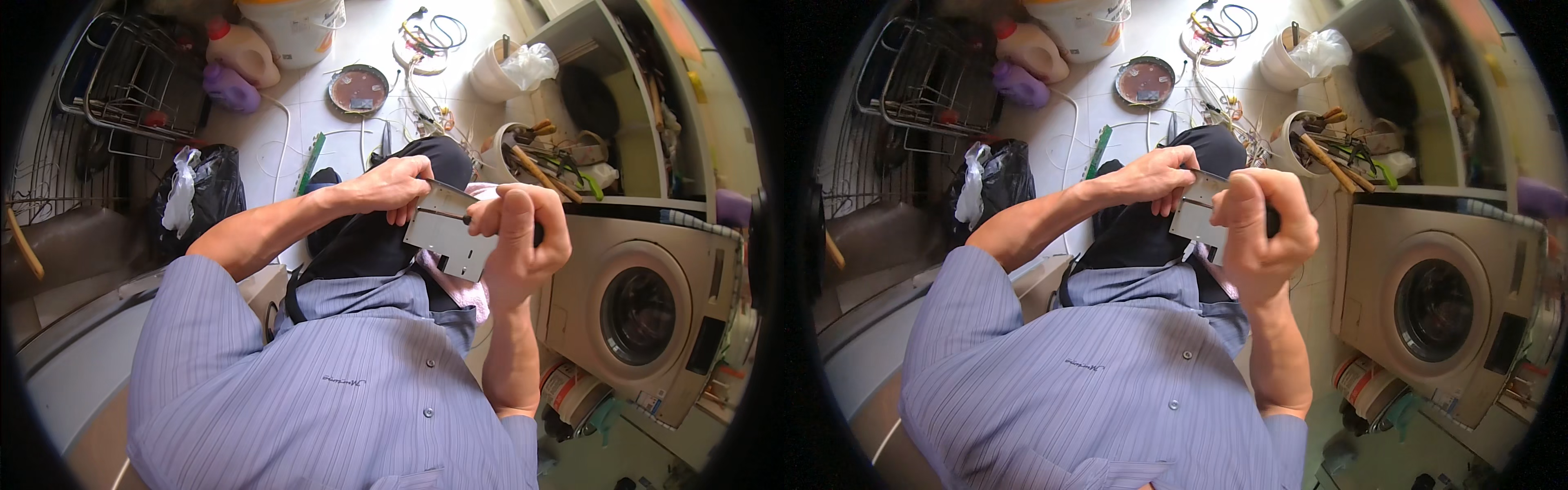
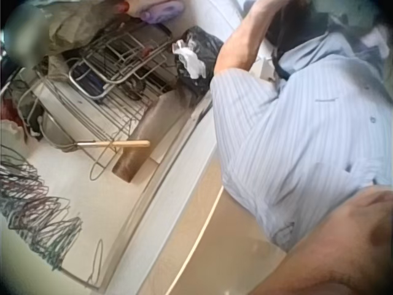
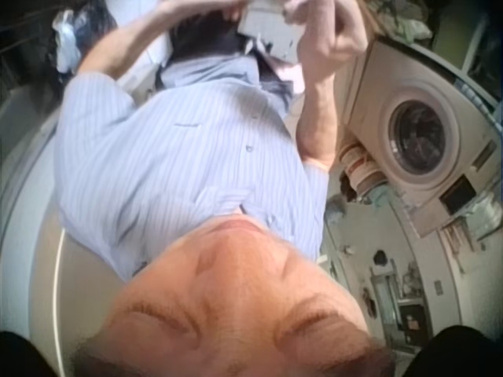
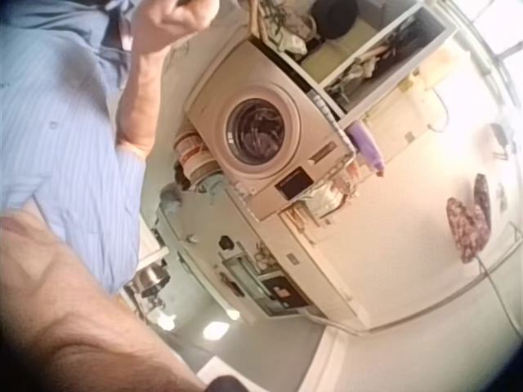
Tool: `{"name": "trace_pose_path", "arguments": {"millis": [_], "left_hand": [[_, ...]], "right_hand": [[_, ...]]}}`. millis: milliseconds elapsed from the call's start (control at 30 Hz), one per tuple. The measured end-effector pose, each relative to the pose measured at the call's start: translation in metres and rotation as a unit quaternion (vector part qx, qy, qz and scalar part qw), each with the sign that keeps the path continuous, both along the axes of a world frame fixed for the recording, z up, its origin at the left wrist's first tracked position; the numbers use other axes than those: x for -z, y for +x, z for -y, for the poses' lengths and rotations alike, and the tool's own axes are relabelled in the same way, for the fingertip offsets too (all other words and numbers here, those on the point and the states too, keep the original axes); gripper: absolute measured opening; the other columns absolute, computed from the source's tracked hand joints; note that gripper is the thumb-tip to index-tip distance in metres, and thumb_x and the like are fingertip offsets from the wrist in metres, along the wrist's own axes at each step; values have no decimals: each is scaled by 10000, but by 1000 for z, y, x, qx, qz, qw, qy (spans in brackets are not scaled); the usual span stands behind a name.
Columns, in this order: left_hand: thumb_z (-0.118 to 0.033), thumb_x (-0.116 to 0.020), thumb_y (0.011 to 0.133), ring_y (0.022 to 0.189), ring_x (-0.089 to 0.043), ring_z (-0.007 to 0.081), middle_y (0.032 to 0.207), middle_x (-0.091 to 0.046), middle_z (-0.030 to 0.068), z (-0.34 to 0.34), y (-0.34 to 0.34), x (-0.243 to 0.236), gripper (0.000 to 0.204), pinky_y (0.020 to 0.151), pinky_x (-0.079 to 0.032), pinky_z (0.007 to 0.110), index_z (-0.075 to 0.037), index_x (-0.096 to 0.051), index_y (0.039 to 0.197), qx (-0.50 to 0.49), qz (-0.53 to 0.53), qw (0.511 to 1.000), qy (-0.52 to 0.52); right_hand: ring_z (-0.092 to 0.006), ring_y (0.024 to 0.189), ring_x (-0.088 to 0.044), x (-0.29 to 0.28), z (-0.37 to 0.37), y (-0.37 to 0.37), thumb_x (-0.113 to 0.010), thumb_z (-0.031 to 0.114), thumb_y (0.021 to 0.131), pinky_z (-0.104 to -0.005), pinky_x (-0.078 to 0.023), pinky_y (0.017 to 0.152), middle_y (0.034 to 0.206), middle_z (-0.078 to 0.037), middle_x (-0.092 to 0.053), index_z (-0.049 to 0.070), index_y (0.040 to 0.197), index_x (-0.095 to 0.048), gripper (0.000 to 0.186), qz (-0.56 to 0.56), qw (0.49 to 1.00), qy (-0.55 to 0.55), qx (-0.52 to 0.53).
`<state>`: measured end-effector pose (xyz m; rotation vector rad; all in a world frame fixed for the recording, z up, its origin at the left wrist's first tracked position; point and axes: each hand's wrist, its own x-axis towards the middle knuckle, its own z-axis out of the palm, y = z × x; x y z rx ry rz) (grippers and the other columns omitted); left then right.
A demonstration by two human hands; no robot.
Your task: The person disassembles a metal electronic casing using a screwdriver, removes a black plastic component, and then handles a green circuit board and some wiring.
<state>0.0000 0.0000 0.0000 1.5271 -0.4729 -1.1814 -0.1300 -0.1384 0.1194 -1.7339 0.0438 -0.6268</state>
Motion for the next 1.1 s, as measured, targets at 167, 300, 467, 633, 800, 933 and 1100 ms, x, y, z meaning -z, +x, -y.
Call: {"name": "trace_pose_path", "arguments": {"millis": [167, 300, 467, 633, 800, 933, 1100], "left_hand": [[-124, -501, 948, 519, -671, 181, 687, -670, 111, 0, -4, -4, 235, 434, -541, 303, 40, -525, 1114, -2, 9, 1000, 1], [-150, -567, 922, 584, -697, 229, 737, -690, 152, 0, 6, -13, 224, 503, -566, 365, 25, -589, 1059, 51, 65, 996, 31], [-313, -702, 902, 799, -718, 340, 798, -706, 160, 14, 19, -18, 287, 717, -552, 462, -33, -665, 954, 144, 414, 899, -8], [-408, -723, 855, 846, -714, 396, 830, -720, 191, 50, 16, -39, 379, 741, -548, 503, -36, -749, 920, 271, 566, 778, 26], [-274, -658, 806, 768, -716, 435, 801, -719, 243, 82, 19, -30, 266, 666, -560, 514, -41, -761, 879, 319, 528, 786, -32], [-264, -661, 810, 799, -723, 435, 839, -728, 250, 90, 15, -23, 268, 687, -559, 525, -34, -758, 909, 335, 505, 795, -22], [-268, -648, 873, 831, -718, 430, 883, -740, 253, 97, 20, -18, 290, 739, -554, 512, -21, -764, 971, 335, 444, 831, 3]], "right_hand": [[-149, 610, -620, 16, -15, -3, -732, 141, 967, -277, -488, 593, 732, -73, -674, -12, 983, -687, 160, 88, 988, -124, 21], [-161, 607, -613, 5, -7, 0, -672, 71, 974, -292, -491, 593, 709, -68, -677, -5, 943, -678, 83, 70, 991, -118, -2], [-132, 673, -657, -15, 10, -2, -666, 11, 964, -256, -528, 636, 782, -105, -708, -35, 986, -656, 52, 37, 990, -138, 5], [-183, 670, -663, -18, 20, -7, -693, 11, 929, -291, -536, 645, 797, -128, -707, -45, 969, -665, 74, 55, 983, -175, -21], [-253, 626, -643, -24, 4, -9, -742, -12, 846, -330, -520, 604, 741, -133, -656, -20, 914, -673, 98, 103, 962, -248, -54], [-262, 618, -634, -19, -1, -9, -755, -17, 822, -336, -514, 596, 734, -127, -652, -16, 901, -663, 121, 140, 955, -253, -64], [-261, 614, -628, -22, 5, -8, -746, -26, 826, -335, -508, 594, 732, -118, -649, -12, 897, -657, 114, 136, 955, -254, -69]]}}
